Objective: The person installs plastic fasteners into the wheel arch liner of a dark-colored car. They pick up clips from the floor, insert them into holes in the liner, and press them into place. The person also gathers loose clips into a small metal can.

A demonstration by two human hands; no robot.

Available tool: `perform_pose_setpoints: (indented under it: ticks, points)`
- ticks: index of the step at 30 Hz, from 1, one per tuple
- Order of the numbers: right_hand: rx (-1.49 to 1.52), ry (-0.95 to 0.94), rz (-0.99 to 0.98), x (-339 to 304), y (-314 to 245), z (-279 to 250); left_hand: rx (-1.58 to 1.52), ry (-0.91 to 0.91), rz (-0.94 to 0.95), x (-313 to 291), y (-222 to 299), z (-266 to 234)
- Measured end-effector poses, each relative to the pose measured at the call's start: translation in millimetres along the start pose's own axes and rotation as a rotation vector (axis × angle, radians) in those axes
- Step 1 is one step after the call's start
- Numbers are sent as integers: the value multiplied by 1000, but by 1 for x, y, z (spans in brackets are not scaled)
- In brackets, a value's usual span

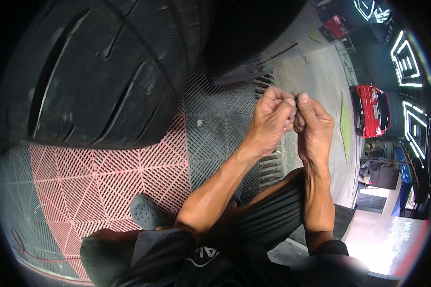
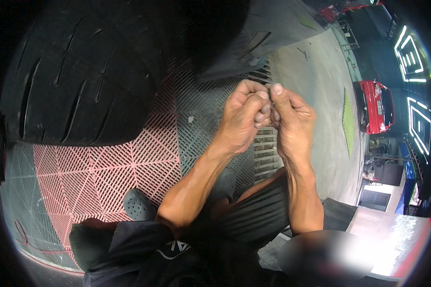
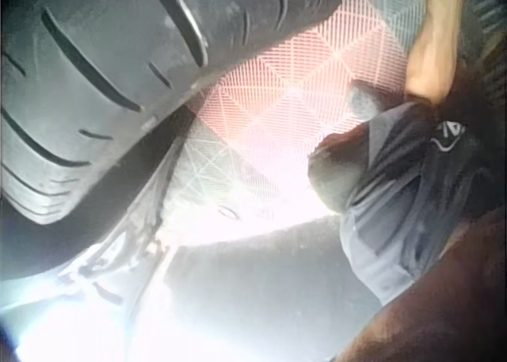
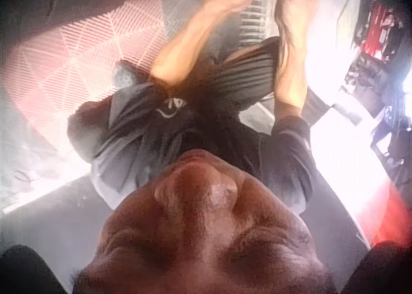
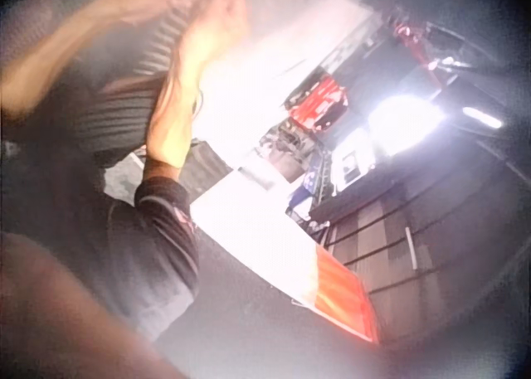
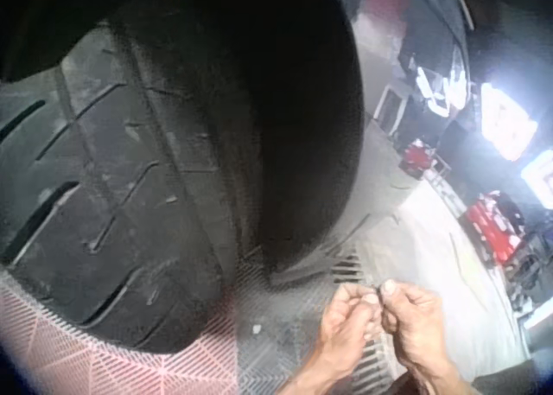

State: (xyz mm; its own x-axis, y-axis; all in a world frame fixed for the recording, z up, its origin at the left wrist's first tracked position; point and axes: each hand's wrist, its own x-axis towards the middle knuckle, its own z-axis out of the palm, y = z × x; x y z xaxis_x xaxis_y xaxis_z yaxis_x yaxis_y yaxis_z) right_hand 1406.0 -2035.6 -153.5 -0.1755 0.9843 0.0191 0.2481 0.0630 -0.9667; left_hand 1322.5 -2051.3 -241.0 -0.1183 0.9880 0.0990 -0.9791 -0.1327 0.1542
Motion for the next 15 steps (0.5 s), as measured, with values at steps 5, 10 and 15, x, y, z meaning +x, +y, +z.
perform_pose_setpoints:
  ticks: [5, 10, 15]
  points:
    - [-135, -35, 95, -3, -3, 1, 225, 94, 143, -6, -12, -4]
    - [-148, -124, 154, -4, -3, -11, 472, -4, 397, -1, -19, -12]
    - [25, -15, 62, -19, 2, -14, 491, -6, 309, -11, -21, 12]
